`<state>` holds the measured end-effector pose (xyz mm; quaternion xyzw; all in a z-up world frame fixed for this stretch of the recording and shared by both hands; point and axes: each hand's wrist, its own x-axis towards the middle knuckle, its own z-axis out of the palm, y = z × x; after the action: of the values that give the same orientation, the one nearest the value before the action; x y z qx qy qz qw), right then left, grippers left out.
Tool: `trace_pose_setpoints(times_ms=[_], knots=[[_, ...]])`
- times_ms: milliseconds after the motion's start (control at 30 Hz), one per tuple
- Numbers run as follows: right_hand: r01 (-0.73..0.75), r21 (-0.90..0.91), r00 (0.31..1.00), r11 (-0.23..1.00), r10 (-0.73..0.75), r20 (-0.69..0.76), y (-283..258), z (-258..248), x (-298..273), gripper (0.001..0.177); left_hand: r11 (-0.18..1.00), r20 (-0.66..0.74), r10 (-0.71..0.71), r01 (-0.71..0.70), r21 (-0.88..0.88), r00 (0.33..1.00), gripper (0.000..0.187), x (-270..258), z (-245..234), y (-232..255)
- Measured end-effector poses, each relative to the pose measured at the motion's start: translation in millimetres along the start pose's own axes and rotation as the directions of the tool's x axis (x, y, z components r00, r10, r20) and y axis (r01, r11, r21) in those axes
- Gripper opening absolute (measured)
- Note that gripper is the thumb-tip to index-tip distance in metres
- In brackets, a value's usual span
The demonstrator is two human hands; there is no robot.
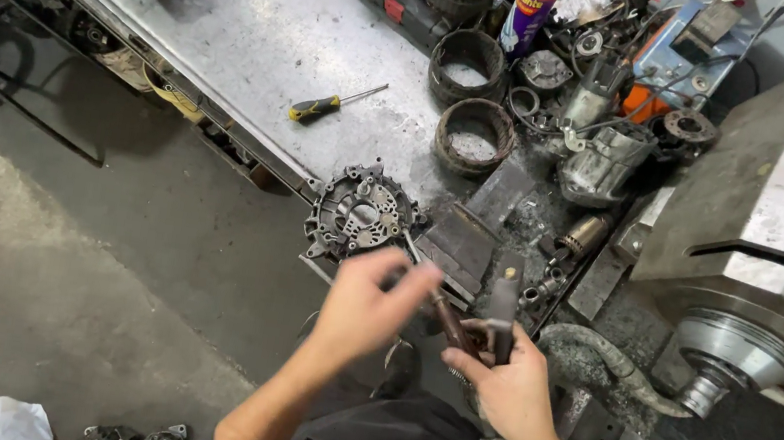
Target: The person uses a hammer and a punch to strike a mechanical component secured in a bench vise. They repeatedly reposition the punch and strike it to work on the part, then remove the punch and inspect the component.
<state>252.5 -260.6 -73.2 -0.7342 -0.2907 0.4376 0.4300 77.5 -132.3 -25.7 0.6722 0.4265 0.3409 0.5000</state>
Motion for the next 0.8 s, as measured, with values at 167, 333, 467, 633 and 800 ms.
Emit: trace_pose_setpoints(times_ms=[167, 333, 467, 633, 800], knots=[[0.045, 0.000, 0.999, 0.999, -0.045, 0.018, -6.0, -2.6, 1.6, 0.035, 0.856, -0.171, -0.014, -0.077, -0.512, 0.985, 0.024, 35.6, -31.7, 5.8], [0.330, -0.154, 0.943, 0.931, -0.332, 0.015, -11.3, -8.1, 13.1, 0.011, 0.554, -0.237, -0.056, -0.167, -0.815, 0.970, 0.030, 55.0, -43.6, 20.7], [0.583, -0.033, 0.803, 0.812, -0.582, -0.128, -86.5, 8.2, 5.0, 0.011, 0.446, -0.353, -0.092, -0.279, -0.851, 0.931, 0.042, 75.7, -35.1, 11.3], [0.565, 0.450, 0.823, 0.692, -0.512, -0.246, -162.4, 47.7, 16.6, 0.031, 0.492, -0.396, -0.063, -0.317, -0.811, 0.916, 0.051, 101.3, -13.0, -21.6], [0.590, 0.623, 0.794, 0.514, -0.510, -0.331, -168.9, 74.7, 65.3, 0.037, 0.443, -0.262, 0.176, -0.314, -0.840, 0.949, 0.046, 111.6, 6.1, -40.9]])
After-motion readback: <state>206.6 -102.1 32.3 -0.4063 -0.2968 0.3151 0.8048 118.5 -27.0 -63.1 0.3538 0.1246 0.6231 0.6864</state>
